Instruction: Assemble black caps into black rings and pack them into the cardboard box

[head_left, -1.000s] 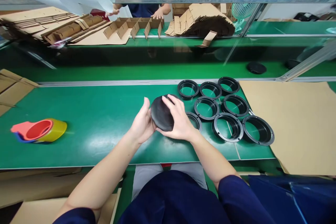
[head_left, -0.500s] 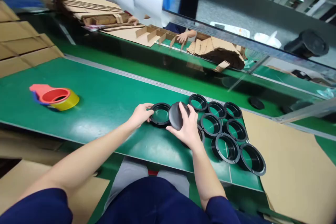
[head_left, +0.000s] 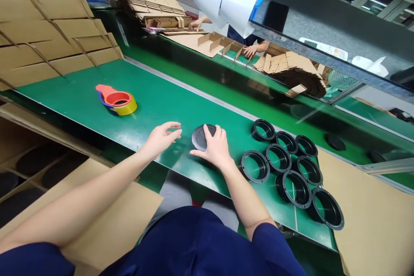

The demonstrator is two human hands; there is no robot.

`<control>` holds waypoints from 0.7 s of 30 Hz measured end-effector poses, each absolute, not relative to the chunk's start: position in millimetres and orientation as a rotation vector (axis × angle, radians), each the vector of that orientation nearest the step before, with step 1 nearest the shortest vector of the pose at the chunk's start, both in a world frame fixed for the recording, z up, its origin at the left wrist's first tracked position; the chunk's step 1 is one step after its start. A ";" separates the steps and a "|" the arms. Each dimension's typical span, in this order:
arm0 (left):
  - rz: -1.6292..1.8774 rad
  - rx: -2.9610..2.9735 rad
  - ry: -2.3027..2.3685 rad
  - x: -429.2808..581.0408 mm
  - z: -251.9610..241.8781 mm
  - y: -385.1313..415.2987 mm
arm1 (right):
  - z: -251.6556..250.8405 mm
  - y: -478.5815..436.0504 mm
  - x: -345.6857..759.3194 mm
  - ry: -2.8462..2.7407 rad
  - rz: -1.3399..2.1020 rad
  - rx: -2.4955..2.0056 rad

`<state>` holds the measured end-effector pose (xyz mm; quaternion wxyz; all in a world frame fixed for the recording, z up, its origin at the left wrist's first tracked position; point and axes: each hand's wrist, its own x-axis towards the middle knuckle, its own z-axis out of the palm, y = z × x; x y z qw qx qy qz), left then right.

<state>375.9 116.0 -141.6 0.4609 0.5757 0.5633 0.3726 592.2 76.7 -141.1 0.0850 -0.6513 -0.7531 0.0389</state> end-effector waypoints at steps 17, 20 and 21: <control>0.261 2.695 1.129 500.8 -150.8 143.6 | -138.8 34.9 661.5 -1.483 -0.140 -1.276; 0.137 2.670 1.152 498.7 -150.2 147.9 | -140.9 31.4 660.4 -1.449 -0.059 -1.142; 0.122 2.641 1.156 496.0 -144.2 149.8 | -140.7 30.1 660.4 -1.429 -0.028 -1.115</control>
